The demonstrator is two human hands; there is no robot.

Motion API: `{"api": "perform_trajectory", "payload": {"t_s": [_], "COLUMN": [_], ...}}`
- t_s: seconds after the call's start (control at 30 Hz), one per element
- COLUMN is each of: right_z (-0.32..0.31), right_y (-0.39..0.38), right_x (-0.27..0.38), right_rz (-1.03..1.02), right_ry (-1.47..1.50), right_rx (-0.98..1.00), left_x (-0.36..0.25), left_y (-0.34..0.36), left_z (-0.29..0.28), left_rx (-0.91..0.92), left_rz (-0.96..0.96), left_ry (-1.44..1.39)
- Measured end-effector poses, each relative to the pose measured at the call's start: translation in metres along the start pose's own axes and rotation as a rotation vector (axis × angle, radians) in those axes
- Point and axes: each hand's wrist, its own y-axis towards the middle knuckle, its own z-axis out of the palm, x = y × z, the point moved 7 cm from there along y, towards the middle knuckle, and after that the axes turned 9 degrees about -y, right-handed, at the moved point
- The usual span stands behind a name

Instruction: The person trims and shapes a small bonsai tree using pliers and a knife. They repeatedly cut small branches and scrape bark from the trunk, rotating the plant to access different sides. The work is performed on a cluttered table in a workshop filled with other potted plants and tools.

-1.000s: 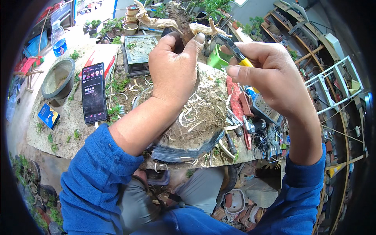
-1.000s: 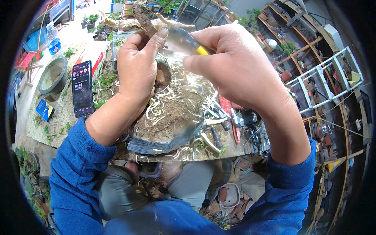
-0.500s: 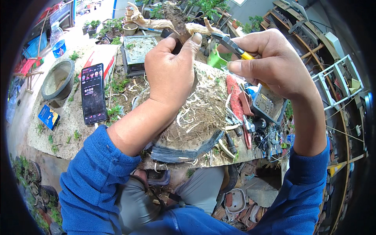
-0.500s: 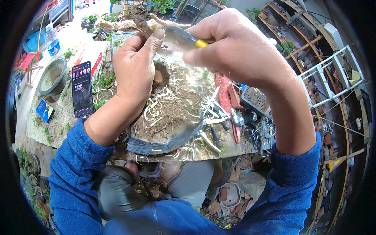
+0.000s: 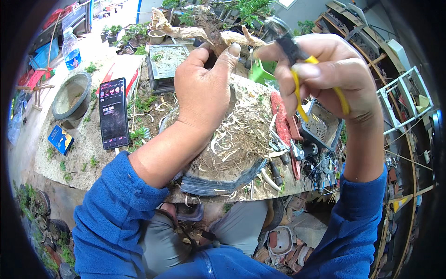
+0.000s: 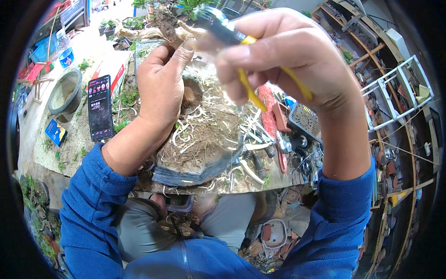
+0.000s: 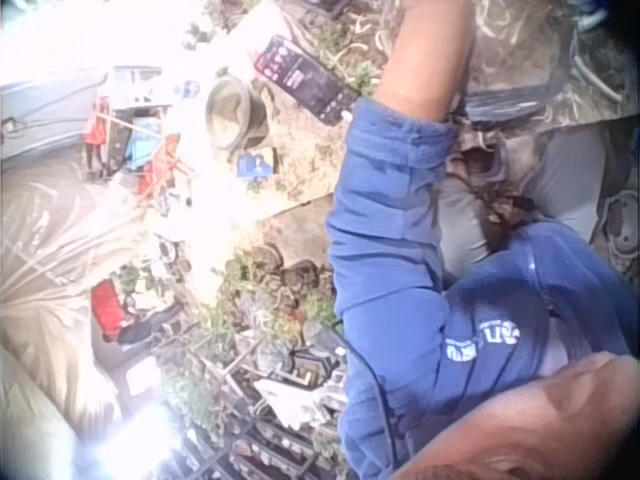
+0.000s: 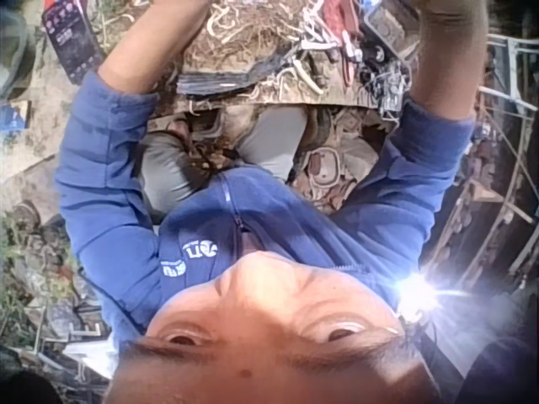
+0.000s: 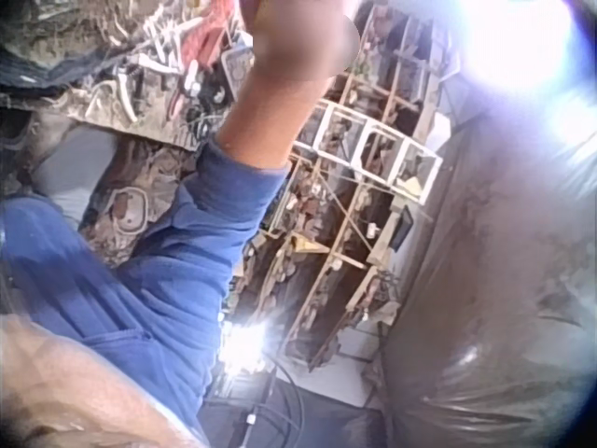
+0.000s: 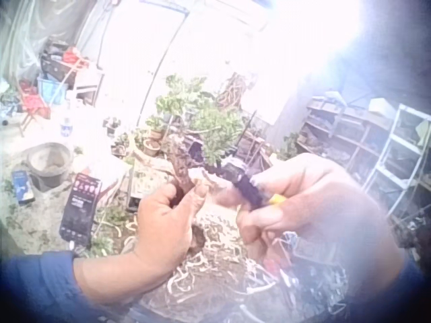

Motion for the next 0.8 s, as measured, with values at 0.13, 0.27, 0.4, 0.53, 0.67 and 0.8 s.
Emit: {"api": "perform_trajectory", "payload": {"t_s": [0.13,0.27,0.4,0.53,0.67,0.8], "right_z": [0.012,0.011,0.009,0.009,0.028,0.039], "right_y": [0.003,0.005,0.007,0.013,0.003,-0.005], "right_x": [-0.023,-0.032,-0.032,-0.026,-0.007,-0.03], "right_rz": [0.139,0.145,0.122,0.069,-0.164,0.033], "right_ry": [0.208,0.339,0.342,0.028,-0.038,0.552], "right_rx": [-0.014,0.002,0.025,-0.063,0.031,-0.086], "left_x": [0.0,0.001,0.005,-0.001,0.006,0.0], "left_y": [0.003,0.003,0.002,0.004,0.003,0.0], "left_z": [0.004,0.002,-0.001,0.001,-0.001,-0.001], "left_rx": [0.026,0.012,0.004,0.039,0.05,0.056], "left_rz": [0.044,0.042,-0.003,0.076,-0.028,0.071], "left_ry": [-0.074,-0.032,-0.046,-0.031,0.0,0.017]}}
